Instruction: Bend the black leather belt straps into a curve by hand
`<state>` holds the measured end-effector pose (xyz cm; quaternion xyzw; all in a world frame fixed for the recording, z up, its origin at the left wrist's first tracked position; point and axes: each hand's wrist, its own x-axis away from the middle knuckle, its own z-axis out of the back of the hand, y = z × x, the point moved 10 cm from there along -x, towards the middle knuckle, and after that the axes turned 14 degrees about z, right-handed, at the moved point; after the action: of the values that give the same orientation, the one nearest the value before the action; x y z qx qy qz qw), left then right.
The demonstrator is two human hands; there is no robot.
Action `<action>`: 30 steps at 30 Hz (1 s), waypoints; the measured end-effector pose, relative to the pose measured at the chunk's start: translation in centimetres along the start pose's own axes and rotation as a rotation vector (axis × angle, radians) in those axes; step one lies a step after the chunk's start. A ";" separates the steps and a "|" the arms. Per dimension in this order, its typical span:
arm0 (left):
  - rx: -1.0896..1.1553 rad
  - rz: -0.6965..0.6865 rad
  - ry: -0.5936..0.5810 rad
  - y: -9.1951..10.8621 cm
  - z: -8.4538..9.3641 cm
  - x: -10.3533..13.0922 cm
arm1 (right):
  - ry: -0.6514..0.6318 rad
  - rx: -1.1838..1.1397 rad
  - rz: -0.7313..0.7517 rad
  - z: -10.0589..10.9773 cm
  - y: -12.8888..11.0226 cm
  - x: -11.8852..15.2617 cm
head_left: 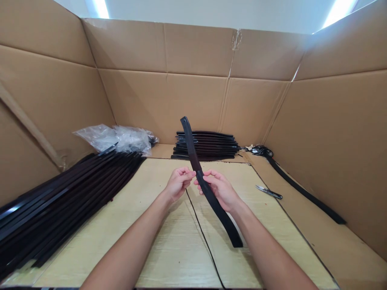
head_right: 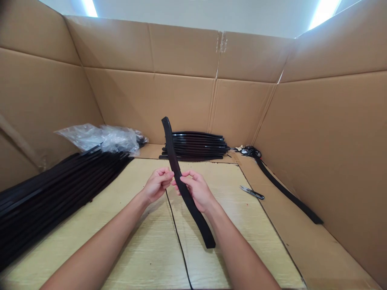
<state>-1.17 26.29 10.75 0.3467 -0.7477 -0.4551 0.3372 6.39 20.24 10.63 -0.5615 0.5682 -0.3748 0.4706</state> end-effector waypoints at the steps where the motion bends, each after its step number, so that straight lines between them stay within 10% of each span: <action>1: 0.005 -0.008 0.016 0.1 0.0 0.0 | 0.012 -0.022 -0.006 0.1 0.0 0.0; 30: -0.022 -0.012 -0.029 0.0 -0.7 0.2 | -0.018 -0.001 0.075 -0.7 -0.9 -0.2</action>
<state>-0.74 25.81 11.04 0.3407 -0.7453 -0.4703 0.3275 6.00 20.28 11.72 -0.5434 0.5847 -0.3516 0.4891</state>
